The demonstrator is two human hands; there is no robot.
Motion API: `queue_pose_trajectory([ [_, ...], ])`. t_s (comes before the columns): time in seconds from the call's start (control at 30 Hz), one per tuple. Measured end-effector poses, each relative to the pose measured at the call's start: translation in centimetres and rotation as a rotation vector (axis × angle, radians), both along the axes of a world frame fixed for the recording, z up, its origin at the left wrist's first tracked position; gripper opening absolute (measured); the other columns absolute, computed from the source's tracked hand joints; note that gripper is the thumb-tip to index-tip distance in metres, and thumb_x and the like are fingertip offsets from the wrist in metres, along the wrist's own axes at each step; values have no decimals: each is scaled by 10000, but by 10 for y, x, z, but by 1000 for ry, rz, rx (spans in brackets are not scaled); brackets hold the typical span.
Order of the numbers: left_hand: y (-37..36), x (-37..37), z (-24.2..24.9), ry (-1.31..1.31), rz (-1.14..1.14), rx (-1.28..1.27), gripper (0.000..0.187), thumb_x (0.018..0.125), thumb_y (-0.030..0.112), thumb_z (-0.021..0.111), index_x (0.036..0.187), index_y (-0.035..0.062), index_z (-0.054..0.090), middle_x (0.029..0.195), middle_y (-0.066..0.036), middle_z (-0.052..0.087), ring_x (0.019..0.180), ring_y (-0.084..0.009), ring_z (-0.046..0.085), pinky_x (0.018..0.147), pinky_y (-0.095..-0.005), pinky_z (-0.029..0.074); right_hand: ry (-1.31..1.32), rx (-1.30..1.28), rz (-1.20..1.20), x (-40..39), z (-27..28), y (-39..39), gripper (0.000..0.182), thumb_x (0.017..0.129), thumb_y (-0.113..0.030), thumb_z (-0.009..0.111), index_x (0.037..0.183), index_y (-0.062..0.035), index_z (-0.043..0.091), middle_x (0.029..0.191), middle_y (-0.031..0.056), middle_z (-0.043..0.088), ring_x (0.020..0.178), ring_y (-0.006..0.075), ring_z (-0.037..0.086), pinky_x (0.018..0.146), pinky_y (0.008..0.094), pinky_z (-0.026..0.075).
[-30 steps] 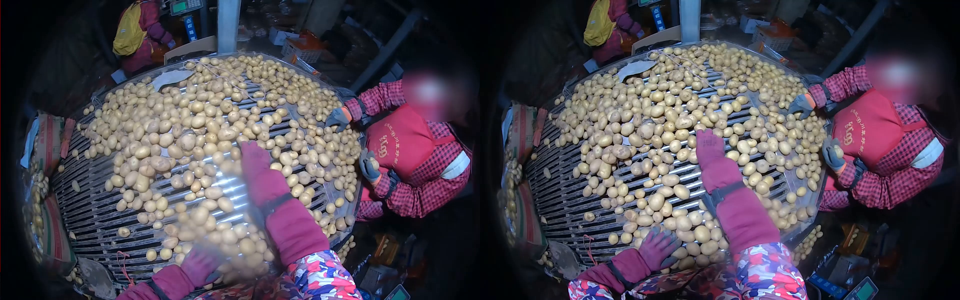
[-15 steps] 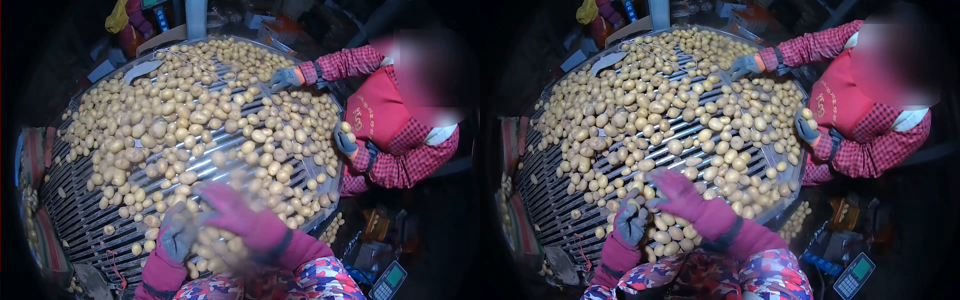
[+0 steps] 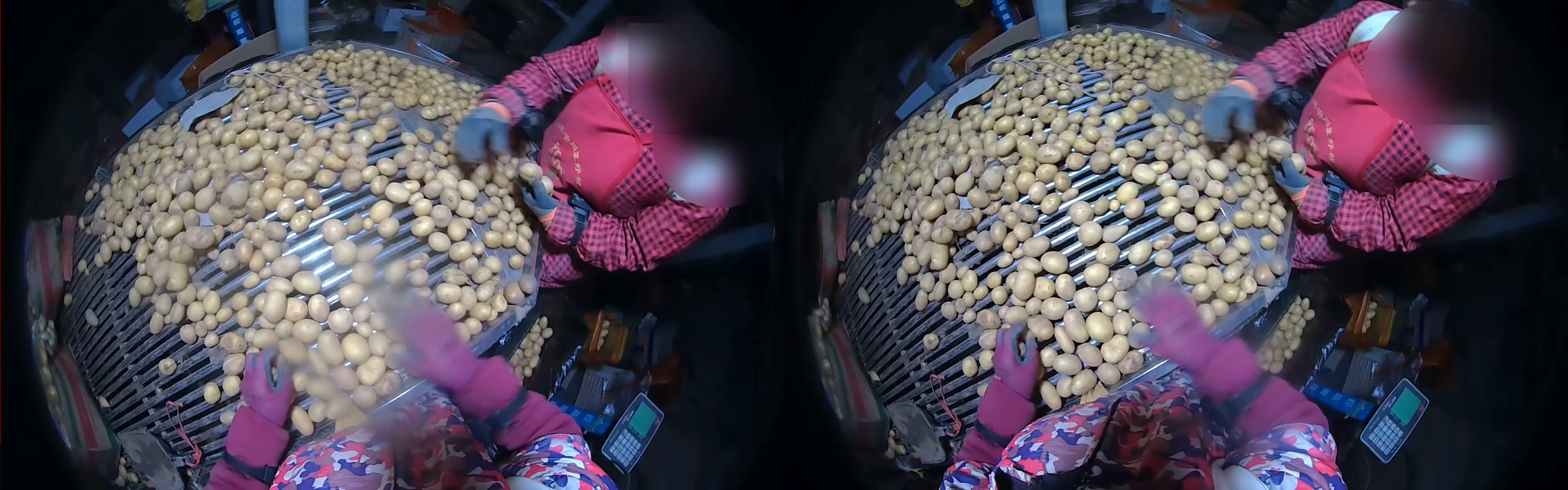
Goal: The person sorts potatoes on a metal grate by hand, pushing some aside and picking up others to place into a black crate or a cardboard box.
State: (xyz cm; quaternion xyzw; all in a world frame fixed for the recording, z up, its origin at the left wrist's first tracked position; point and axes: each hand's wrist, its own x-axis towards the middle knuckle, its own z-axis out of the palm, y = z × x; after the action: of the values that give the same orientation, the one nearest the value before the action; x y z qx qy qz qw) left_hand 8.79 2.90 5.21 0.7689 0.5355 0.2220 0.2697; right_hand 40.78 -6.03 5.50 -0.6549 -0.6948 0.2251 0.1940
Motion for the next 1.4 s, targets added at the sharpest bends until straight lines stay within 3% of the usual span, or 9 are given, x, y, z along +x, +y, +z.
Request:
queue_pose_trajectory([
  [0.07, 13, 16, -1, 152, -154, 98, 454, 764, 25, 665, 1211, 49, 589, 1036, -174, 591, 854, -353, 629, 718, -405, 528, -330, -43, 246, -39, 5, -14, 706, 876, -596, 531, 1442, -182, 449, 1535, 103, 355, 1478, 365, 183, 1111, 688, 182],
  [0.37, 83, 111, -12, 34, -462, -24, 522, 768, 71, 646, 1283, 82, 558, 1126, -137, 600, 1022, -322, 621, 880, -383, 510, -541, -1, -33, 2, -19, 42, 608, 912, -532, 515, 1448, -252, 450, 1570, 74, 324, 1488, 302, 196, 1144, 649, 144],
  [0.53, 51, 64, 18, -295, -423, -106, 386, 798, 66, 631, 1184, 55, 633, 1120, -128, 625, 1018, -264, 627, 880, -356, 506, -533, -45, -213, 8, 12, -5, 597, 903, -436, 580, 1407, -131, 477, 1470, 141, 426, 1357, 319, 390, 1091, 595, 279],
  [0.73, -5, -13, 3, -413, -197, -541, 226, 792, 109, 647, 989, 4, 680, 926, -107, 659, 861, -208, 635, 777, -317, 509, 104, 3, -170, 4, -3, -55, 428, 906, -227, 606, 1311, -89, 578, 1203, 153, 637, 1119, 329, 601, 966, 447, 469],
  [0.9, -27, -11, 5, -806, -105, -1113, 311, 872, 273, 638, 985, -16, 652, 684, -78, 613, 457, -136, 511, 416, -261, 407, -310, 274, -460, 71, -17, -4, 421, 840, -123, 654, 1258, -96, 615, 1078, 145, 681, 980, 336, 652, 842, 436, 522],
  [1.23, -19, 7, 5, -714, 60, -1257, 349, 950, 276, 541, 1069, -43, 617, 712, -82, 624, 463, -125, 524, 376, -235, 383, -316, -348, -577, 94, -31, 43, 462, 807, -341, 681, 1189, -95, 595, 1090, 188, 654, 1037, 362, 629, 867, 462, 496],
  [1.3, -19, 2, -7, -745, -117, -1079, 355, 951, 270, 532, 1075, -52, 614, 714, -91, 628, 474, -138, 537, 397, -238, 401, -334, -389, -582, 91, -20, 46, 482, 799, -363, 689, 1182, -86, 598, 1108, 198, 649, 1054, 363, 624, 875, 459, 495],
  [1.37, -16, -4, -15, -422, -256, -795, 332, 914, 289, 571, 1072, 21, 687, 924, -77, 682, 832, -163, 633, 751, -321, 505, -352, -423, -526, 89, 2, 49, 529, 788, -369, 704, 1218, -83, 591, 1129, 194, 648, 1064, 355, 626, 890, 455, 495],
  [1.4, -18, -9, -26, -693, -165, -994, 400, 895, 329, 567, 1099, 5, 681, 982, -102, 696, 899, -201, 640, 841, -349, 490, -277, -312, -595, 88, 2, 51, 588, 763, -376, 716, 1254, -84, 575, 1132, 189, 648, 1063, 346, 628, 895, 445, 496],
])
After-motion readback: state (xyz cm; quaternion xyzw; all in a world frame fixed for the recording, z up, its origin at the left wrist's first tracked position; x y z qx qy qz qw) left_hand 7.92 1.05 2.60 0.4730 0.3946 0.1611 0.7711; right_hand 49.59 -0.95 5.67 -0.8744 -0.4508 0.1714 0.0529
